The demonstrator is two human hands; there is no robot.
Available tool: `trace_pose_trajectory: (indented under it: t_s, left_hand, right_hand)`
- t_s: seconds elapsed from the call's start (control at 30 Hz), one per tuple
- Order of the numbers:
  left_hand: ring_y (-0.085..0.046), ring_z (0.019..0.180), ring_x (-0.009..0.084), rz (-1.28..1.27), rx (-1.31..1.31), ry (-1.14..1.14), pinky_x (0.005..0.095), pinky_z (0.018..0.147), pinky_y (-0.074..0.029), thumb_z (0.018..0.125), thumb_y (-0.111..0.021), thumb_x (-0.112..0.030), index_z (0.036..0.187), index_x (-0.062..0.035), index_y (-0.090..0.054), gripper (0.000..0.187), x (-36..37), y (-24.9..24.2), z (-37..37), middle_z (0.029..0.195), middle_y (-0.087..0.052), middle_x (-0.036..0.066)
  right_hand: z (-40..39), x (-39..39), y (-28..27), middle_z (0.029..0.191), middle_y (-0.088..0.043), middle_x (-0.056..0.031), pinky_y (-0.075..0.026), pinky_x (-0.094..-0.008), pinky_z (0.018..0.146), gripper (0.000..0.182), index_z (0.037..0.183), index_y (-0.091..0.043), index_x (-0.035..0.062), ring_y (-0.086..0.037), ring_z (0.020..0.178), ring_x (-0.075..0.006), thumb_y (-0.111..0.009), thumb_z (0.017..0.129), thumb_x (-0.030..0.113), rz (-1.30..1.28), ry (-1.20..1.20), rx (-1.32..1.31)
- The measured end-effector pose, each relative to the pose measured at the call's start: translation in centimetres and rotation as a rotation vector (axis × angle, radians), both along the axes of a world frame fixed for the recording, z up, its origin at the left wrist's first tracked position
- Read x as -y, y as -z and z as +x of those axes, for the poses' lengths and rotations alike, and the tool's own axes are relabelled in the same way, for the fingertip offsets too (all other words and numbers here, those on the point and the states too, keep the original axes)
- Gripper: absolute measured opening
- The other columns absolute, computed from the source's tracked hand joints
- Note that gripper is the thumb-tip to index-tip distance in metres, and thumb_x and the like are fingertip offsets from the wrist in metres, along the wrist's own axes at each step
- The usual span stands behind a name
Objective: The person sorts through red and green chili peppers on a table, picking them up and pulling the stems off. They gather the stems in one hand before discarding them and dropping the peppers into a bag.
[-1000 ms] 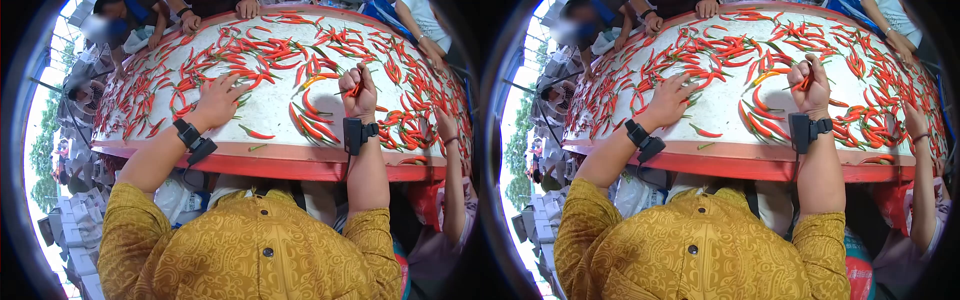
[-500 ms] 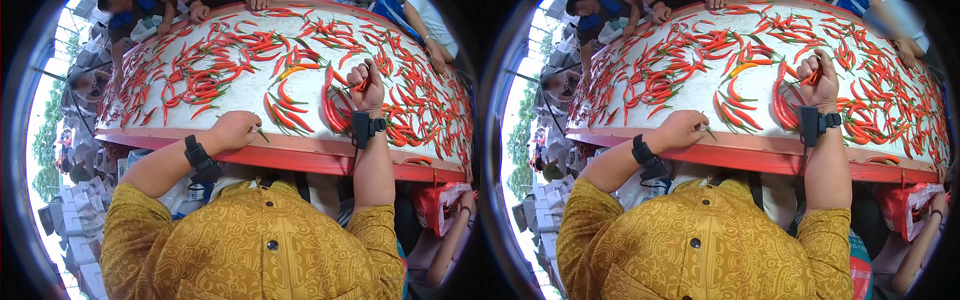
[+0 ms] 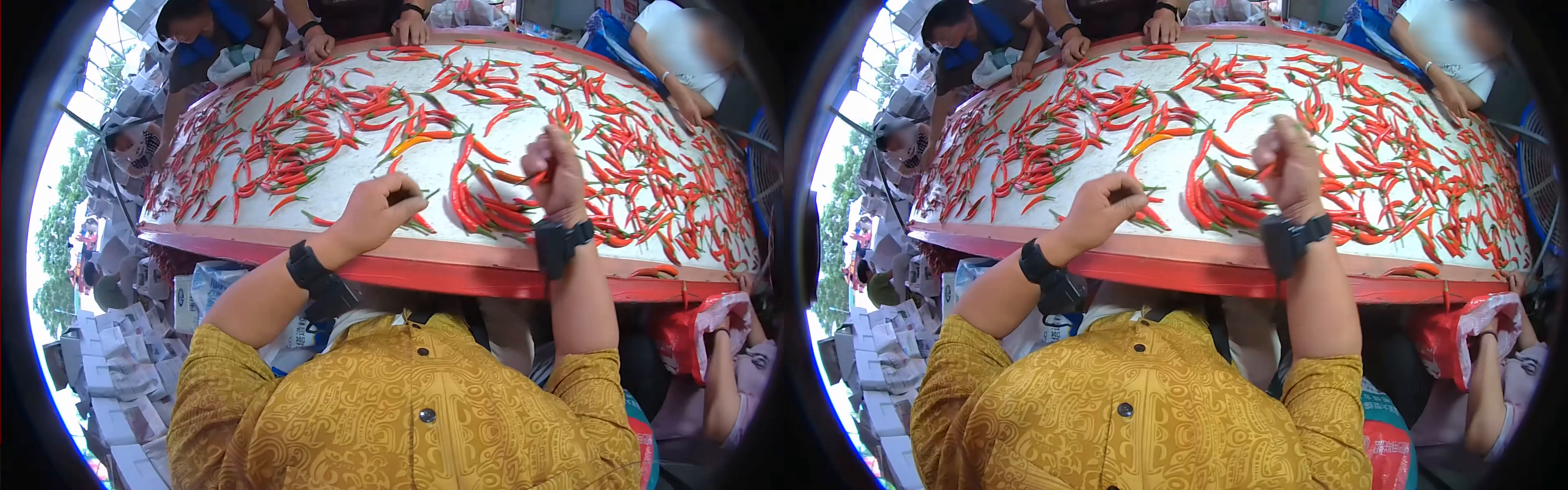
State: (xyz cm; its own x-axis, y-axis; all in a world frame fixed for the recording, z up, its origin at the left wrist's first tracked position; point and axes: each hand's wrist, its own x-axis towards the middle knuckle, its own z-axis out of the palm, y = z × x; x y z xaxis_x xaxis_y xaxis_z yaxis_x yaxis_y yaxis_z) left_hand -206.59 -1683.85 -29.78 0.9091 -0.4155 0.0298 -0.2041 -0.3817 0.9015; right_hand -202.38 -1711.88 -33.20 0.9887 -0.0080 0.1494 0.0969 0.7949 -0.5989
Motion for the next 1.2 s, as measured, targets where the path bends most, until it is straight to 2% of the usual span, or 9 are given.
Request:
trace_pose_trajectory:
  t_s: [0.1, 0.17, 0.57, 0.7, 0.73, 0.83, 1.03, 1.13, 1.2]
  left_hand:
    - [-0.057, 0.066, 0.0068, -0.214, 0.15, -0.056, 0.0223, 0.061, -0.049, 0.086, -0.064, -0.007, 0.09, -0.0009, -0.061, 0.008, 5.0, -1.7, -0.1, 0.077, -0.062, 0.003]
    - [-0.06, 0.071, 0.0094, -0.07, 0.351, -0.035, 0.0235, 0.064, -0.049, 0.083, -0.064, -0.003, 0.094, 0.0015, -0.062, 0.012, 8.1, -1.8, -0.1, 0.078, -0.064, 0.005]
    - [-0.064, 0.071, 0.0159, 0.014, 0.356, -0.037, 0.0284, 0.066, -0.051, 0.079, -0.066, -0.011, 0.094, -0.0031, -0.066, 0.017, 15.9, 1.4, 0.8, 0.08, -0.066, 0.011]
    - [-0.06, 0.096, 0.0309, 0.614, 0.644, -0.358, 0.0393, 0.084, -0.048, 0.083, -0.06, -0.02, 0.107, -0.0081, -0.063, 0.027, 6.9, 5.7, 9.6, 0.102, -0.063, 0.014]
    - [-0.057, 0.101, 0.0323, 0.859, 0.495, -0.414, 0.042, 0.087, -0.046, 0.083, -0.059, -0.018, 0.111, -0.0093, -0.062, 0.029, 4.6, 5.7, 10.7, 0.111, -0.06, 0.015]
    - [-0.056, 0.099, 0.0371, 1.07, 0.351, -0.544, 0.0446, 0.085, -0.046, 0.082, -0.063, -0.022, 0.114, -0.0091, -0.06, 0.034, 0.6, 7.3, 11.7, 0.105, -0.057, 0.019]
    - [-0.06, 0.09, 0.0336, 1.047, 0.757, -0.645, 0.0433, 0.077, -0.048, 0.081, -0.066, -0.023, 0.105, -0.0071, -0.063, 0.029, 4.5, 5.6, 11.2, 0.098, -0.06, 0.015]
    - [-0.064, 0.085, 0.0269, 0.376, 0.459, -0.517, 0.0365, 0.075, -0.049, 0.078, -0.07, -0.026, 0.101, -0.0041, -0.063, 0.033, 9.7, 5.3, 11.9, 0.091, -0.066, 0.014]
    - [-0.06, 0.062, 0.0184, 0.212, 0.246, -0.425, 0.0332, 0.06, -0.049, 0.08, -0.069, -0.027, 0.089, -0.0002, -0.066, 0.029, 15.9, 6.1, 11.7, 0.073, -0.064, 0.009]
  right_hand:
    - [-2.7, -3.4, -0.9, 0.063, -0.049, 0.0019, -0.038, -0.0216, 0.049, 0.017, 0.097, -0.057, 0.0041, -0.046, 0.053, -0.0082, -0.061, 0.089, 0.019, -0.123, -0.112, -0.009]
    - [-5.0, -4.5, -2.1, 0.067, -0.055, -0.0003, -0.039, -0.0213, 0.049, 0.017, 0.097, -0.059, 0.0034, -0.049, 0.055, -0.0079, -0.063, 0.088, 0.017, -0.191, -0.194, -0.112]
    - [-5.1, 4.6, 1.2, 0.065, -0.055, -0.0022, -0.043, -0.0211, 0.05, 0.017, 0.088, -0.058, 0.0031, -0.05, 0.055, -0.0086, -0.058, 0.092, 0.019, -0.305, 0.154, -0.146]
    - [-1.8, 11.6, 1.2, 0.074, -0.056, -0.0037, -0.045, -0.0225, 0.051, 0.015, 0.09, -0.056, 0.0049, -0.05, 0.058, -0.0108, -0.057, 0.092, 0.02, 0.031, 0.144, -0.114]
    - [-0.7, 13.4, 2.5, 0.078, -0.056, -0.0035, -0.045, -0.0232, 0.051, 0.014, 0.092, -0.055, 0.007, -0.05, 0.059, -0.0111, -0.057, 0.092, 0.021, -0.012, 0.122, -0.089]
    - [-0.2, 15.6, 5.5, 0.079, -0.053, -0.0005, -0.04, -0.0267, 0.057, 0.021, 0.088, -0.053, 0.0086, -0.045, 0.06, -0.0107, -0.06, 0.091, 0.028, -0.05, 0.157, -0.157]
    - [-0.8, 18.0, 5.0, 0.07, -0.053, -0.0014, -0.041, -0.0282, 0.052, 0.016, 0.08, -0.057, 0.0109, -0.05, 0.057, -0.0133, -0.066, 0.086, 0.023, 0.051, 0.125, -0.131]
    - [-1.1, 18.3, 5.3, 0.07, -0.053, -0.002, -0.041, -0.027, 0.052, 0.013, 0.084, -0.057, 0.0082, -0.048, 0.055, -0.0122, -0.066, 0.086, 0.018, -0.036, -0.031, -0.05]
    - [-1.9, 18.2, 4.6, 0.069, -0.051, -0.0016, -0.039, -0.0264, 0.052, 0.015, 0.088, -0.056, 0.007, -0.048, 0.056, -0.0121, -0.066, 0.086, 0.018, -0.14, -0.095, -0.078]
